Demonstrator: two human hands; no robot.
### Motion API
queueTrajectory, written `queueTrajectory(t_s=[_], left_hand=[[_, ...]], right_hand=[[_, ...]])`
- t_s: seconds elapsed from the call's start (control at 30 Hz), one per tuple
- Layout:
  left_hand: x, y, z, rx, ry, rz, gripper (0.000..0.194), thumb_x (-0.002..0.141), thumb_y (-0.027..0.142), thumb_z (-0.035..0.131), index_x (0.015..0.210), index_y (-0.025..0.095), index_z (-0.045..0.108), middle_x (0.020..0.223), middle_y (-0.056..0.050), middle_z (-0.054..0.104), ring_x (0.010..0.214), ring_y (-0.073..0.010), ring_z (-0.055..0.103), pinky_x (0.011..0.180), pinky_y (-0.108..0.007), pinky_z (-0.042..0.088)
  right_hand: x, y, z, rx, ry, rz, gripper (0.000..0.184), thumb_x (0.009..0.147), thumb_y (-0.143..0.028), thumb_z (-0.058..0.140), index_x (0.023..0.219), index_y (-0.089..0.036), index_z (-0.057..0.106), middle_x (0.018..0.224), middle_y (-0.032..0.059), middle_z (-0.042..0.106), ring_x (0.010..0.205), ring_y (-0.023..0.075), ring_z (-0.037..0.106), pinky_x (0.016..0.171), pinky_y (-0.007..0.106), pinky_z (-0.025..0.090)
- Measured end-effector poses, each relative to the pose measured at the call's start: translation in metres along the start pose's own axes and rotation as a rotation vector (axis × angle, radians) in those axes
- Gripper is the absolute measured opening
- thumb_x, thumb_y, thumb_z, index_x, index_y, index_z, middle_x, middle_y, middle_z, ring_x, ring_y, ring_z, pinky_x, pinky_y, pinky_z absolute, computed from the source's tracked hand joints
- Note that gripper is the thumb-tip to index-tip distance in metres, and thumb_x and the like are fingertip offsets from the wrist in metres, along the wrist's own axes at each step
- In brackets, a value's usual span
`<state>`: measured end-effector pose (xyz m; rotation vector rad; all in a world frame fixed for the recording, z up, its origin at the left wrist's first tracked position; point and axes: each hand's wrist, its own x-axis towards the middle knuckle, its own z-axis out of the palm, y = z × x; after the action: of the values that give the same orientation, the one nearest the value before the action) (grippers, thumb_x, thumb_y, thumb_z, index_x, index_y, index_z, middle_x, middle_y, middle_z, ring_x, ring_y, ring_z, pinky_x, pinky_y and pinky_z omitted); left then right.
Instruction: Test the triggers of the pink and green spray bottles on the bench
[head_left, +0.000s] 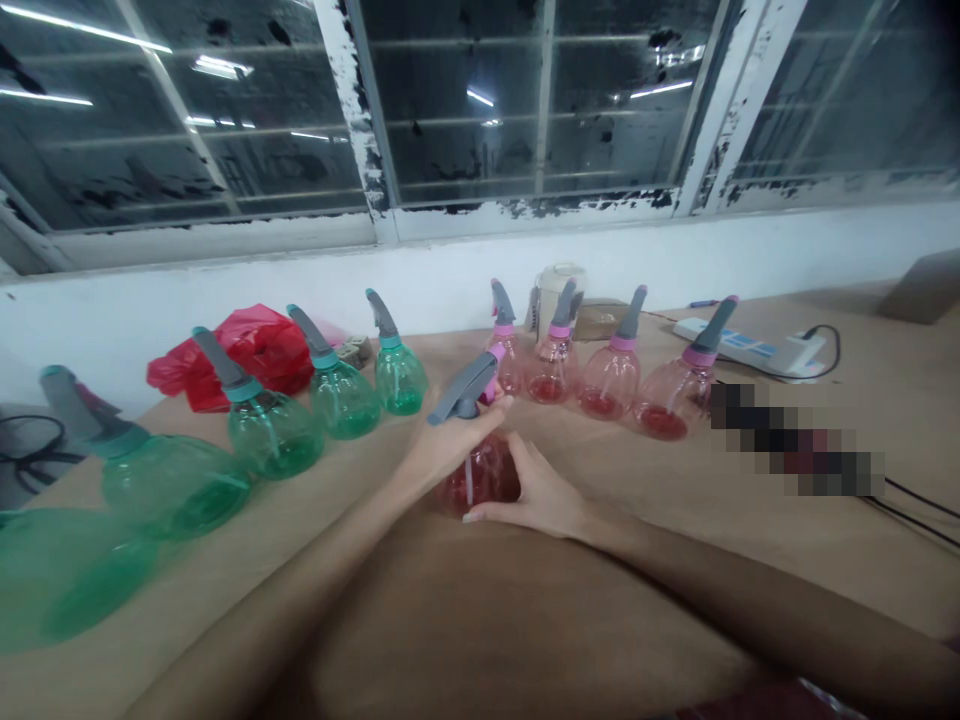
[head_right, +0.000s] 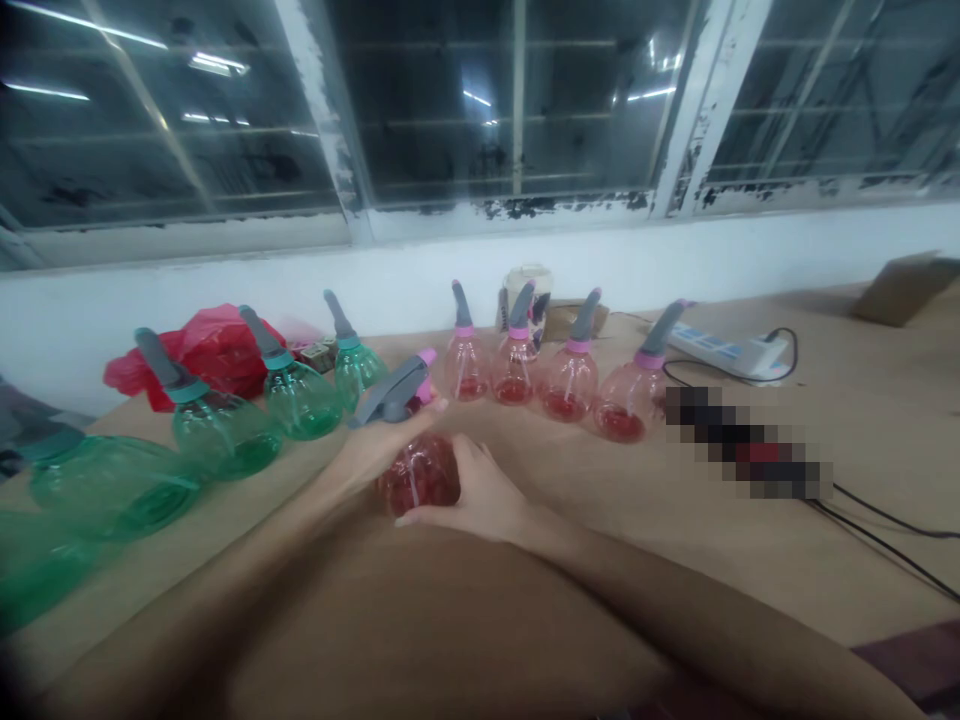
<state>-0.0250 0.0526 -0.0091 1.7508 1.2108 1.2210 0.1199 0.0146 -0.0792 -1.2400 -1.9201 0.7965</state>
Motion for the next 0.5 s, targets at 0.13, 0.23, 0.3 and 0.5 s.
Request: queueTrajectory(t_s=[0.13,0.23,0.3,0.5], left_hand=[[-0.0006,0.0057,-0.0004,-0.036,-0.065,0.021,0.014,0.071,0.034,0.069,0.076,0.021,0.065,0.073,-0.001,0.068,0.068,-0.0176,0.063,0.066,-0.028,0.051],[-0.0016,0.0099,-0.0007,-0.057,-0.093,0.062,0.008,0.073,0.027,0.066,0.079,0.022,0.066,0.077,-0.001,0.071,0.075,-0.0193,0.066,0.072,-0.030,0.052],[-0.0024,0.0111,-0.0011,-0.060,-0.109,0.086,0.007,0.074,0.025,0.065,0.081,0.023,0.067,0.080,-0.002,0.072,0.079,-0.0198,0.067,0.076,-0.031,0.053],[-0.0043,0.0096,-0.0029,-0.024,-0.129,0.097,0.004,0.076,0.025,0.065,0.079,0.024,0.068,0.081,-0.003,0.073,0.080,-0.0205,0.069,0.078,-0.032,0.052]], right_hand=[[0.0000,-0.0004,-0.0003,-0.001,0.008,-0.016,0.083,0.059,-0.063,0.075,0.126,-0.022,0.046,0.129,0.0126,0.052,0.121,0.0332,0.049,0.099,0.054,0.042],[-0.0003,0.0000,-0.0003,0.006,0.003,-0.015,0.084,0.060,-0.062,0.075,0.126,-0.021,0.046,0.126,0.0128,0.054,0.119,0.0329,0.050,0.098,0.054,0.042],[-0.0003,0.0008,0.0000,0.012,0.003,-0.015,0.084,0.060,-0.062,0.075,0.126,-0.020,0.045,0.126,0.0130,0.054,0.118,0.0328,0.051,0.098,0.054,0.042],[0.0010,0.0043,0.0013,0.011,0.003,-0.058,0.087,0.061,-0.061,0.075,0.130,-0.019,0.042,0.128,0.0133,0.052,0.119,0.0318,0.050,0.099,0.052,0.043]])
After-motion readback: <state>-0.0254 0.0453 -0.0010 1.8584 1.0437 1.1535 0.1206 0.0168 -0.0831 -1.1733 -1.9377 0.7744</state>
